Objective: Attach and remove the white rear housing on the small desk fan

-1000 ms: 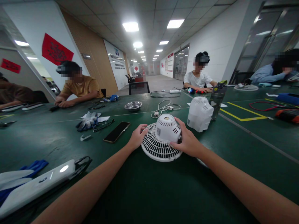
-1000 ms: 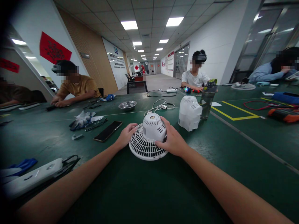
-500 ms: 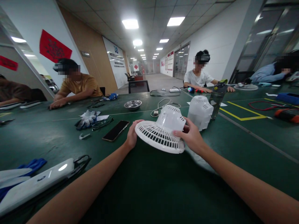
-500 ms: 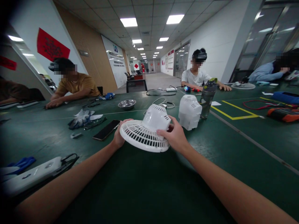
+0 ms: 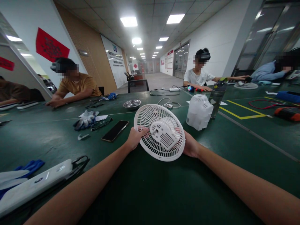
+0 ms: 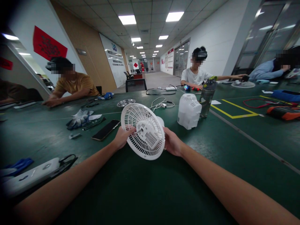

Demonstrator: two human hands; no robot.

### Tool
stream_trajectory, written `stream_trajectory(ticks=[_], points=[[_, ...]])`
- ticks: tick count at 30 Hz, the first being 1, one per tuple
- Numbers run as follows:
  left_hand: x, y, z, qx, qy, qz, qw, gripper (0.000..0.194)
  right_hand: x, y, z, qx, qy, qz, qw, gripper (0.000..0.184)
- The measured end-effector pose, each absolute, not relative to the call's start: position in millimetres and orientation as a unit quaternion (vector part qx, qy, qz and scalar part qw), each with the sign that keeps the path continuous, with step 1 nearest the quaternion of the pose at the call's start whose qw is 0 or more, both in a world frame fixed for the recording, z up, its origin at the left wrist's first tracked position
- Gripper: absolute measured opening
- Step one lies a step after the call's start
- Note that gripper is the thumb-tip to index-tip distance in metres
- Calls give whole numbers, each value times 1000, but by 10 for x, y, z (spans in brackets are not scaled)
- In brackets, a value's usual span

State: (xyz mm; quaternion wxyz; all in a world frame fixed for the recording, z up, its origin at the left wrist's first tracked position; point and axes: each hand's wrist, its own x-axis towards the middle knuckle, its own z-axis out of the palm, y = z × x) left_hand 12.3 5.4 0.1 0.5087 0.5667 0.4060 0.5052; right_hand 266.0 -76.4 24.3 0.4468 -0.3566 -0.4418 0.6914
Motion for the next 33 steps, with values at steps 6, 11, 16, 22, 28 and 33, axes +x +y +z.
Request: stream_trajectory(ticks=[6, 11, 16, 22, 28, 33], points=[[160, 1, 73, 575, 439, 492, 484, 31, 2747, -628, 179, -427, -505, 546, 514, 60], [168, -4, 91, 570, 450, 472, 500, 27, 3112, -459, 190, -568, -628, 212, 488, 88], [145, 41, 43, 573, 434, 463, 519, 25, 3293, -355, 167, -600, -680, 26, 421, 86], [137, 30, 65, 577, 429, 455, 524, 22, 3301, -294, 77, -629, -684, 28, 368, 86], [138, 15, 82, 572, 430, 455, 531, 19, 3285, -343, 138, -613, -699, 1, 369, 77], [130, 56, 30, 575, 433, 453, 526, 20, 3469, -376, 370, -563, -644, -166, 491, 50]])
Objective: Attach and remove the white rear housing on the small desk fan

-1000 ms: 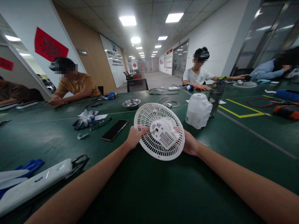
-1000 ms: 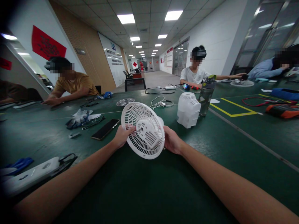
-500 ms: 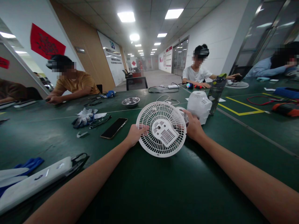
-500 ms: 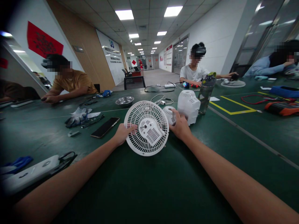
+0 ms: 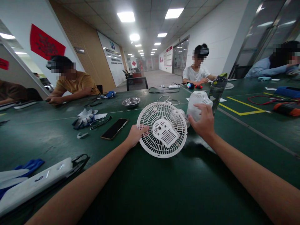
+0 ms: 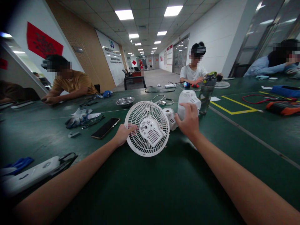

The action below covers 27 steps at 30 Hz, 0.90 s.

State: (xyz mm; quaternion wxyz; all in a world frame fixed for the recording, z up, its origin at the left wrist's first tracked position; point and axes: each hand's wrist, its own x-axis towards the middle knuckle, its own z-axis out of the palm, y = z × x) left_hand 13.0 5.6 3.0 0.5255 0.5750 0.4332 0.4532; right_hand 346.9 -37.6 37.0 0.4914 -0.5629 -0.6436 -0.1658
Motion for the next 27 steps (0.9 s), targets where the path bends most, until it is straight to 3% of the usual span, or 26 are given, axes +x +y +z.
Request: stream_trajectory(ticks=[5, 10, 13, 18, 27], points=[[118, 69, 10, 584, 440, 454, 510, 21, 3813, -281, 399, -587, -519, -274, 558, 76], [120, 48, 29, 580, 442, 452, 514, 20, 3977, -129, 143, -687, -467, -72, 552, 100], [132, 35, 51, 572, 445, 452, 521, 18, 4010, -95, 59, -734, -468, 42, 490, 100], [138, 26, 69, 583, 443, 447, 514, 18, 4028, -100, 60, -767, -458, 59, 445, 96], [113, 91, -10, 588, 428, 452, 516, 24, 3842, -100, 184, -694, -452, -31, 560, 84]])
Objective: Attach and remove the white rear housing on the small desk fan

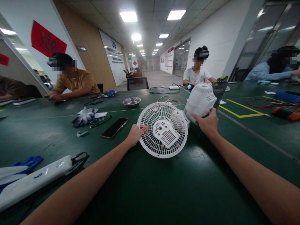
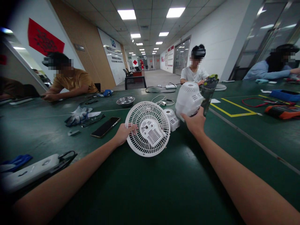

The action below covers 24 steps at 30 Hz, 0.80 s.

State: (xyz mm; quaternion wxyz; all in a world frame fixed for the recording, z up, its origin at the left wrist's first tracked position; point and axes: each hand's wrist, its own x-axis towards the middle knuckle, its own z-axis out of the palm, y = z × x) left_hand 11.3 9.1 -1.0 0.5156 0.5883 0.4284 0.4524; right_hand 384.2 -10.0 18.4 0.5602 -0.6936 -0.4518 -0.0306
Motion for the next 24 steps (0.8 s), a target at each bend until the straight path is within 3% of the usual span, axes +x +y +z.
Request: stream_trajectory(ticks=[7, 14, 24], points=[[103, 140, -72, 597, 421, 460, 505, 31, 3634, -172, 287, -651, -477, -59, 587, 83], [102, 123, -35, 599, 426, 452, 506, 26, 3613, -134, 314, -613, -456, -46, 643, 79], [116, 59, 47, 600, 430, 447, 506, 23, 3400, -157, 256, -621, -496, 44, 606, 77]])
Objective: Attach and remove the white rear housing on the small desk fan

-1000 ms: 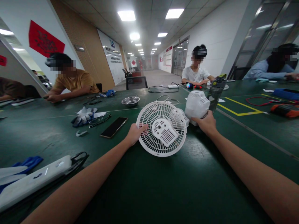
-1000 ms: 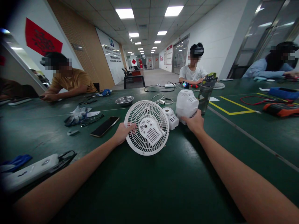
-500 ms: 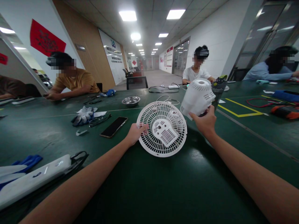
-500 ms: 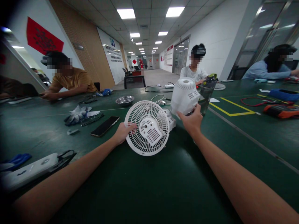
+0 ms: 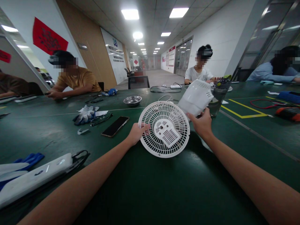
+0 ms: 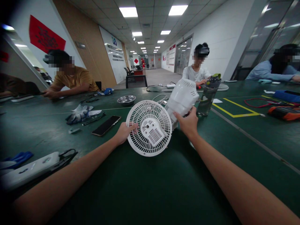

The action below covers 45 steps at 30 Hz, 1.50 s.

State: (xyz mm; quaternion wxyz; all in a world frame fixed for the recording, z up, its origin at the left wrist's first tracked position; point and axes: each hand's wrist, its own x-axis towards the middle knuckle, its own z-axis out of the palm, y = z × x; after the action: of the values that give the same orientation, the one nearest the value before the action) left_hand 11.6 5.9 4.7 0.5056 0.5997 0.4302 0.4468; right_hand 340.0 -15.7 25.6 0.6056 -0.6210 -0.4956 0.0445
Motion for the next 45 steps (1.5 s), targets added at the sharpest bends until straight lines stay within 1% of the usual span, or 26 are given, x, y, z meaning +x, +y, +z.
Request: stream_trajectory(ticks=[4, 9, 12, 17, 23, 28, 32, 35, 38, 42, 45], points=[[115, 46, 65, 603, 428, 446, 504, 23, 3313, -189, 253, -630, -513, 47, 581, 78], [126, 43, 58, 604, 433, 448, 498, 26, 3191, -231, 255, -625, -584, 52, 516, 81], [127, 62, 30, 601, 431, 453, 497, 28, 3161, -233, 246, -625, -592, 50, 507, 82], [116, 88, 2, 600, 435, 447, 501, 29, 3217, -228, 231, -618, -585, 38, 524, 81], [124, 79, 18, 593, 430, 449, 512, 25, 3551, -249, 289, -643, -538, -19, 546, 92], [141, 58, 40, 590, 439, 447, 509, 24, 3830, -249, 298, -673, -511, -34, 533, 88], [145, 50, 44, 579, 443, 451, 514, 25, 3897, -218, 266, -689, -505, -20, 519, 86], [138, 54, 38, 584, 434, 451, 517, 24, 3891, -198, 254, -693, -508, 2, 512, 89], [136, 54, 36, 587, 433, 452, 514, 23, 3877, -195, 277, -681, -506, 7, 529, 95], [147, 39, 56, 581, 443, 452, 511, 24, 3865, -205, 361, -647, -502, -32, 573, 104], [148, 25, 75, 584, 446, 446, 510, 25, 3859, -212, 410, -630, -512, -53, 581, 97]])
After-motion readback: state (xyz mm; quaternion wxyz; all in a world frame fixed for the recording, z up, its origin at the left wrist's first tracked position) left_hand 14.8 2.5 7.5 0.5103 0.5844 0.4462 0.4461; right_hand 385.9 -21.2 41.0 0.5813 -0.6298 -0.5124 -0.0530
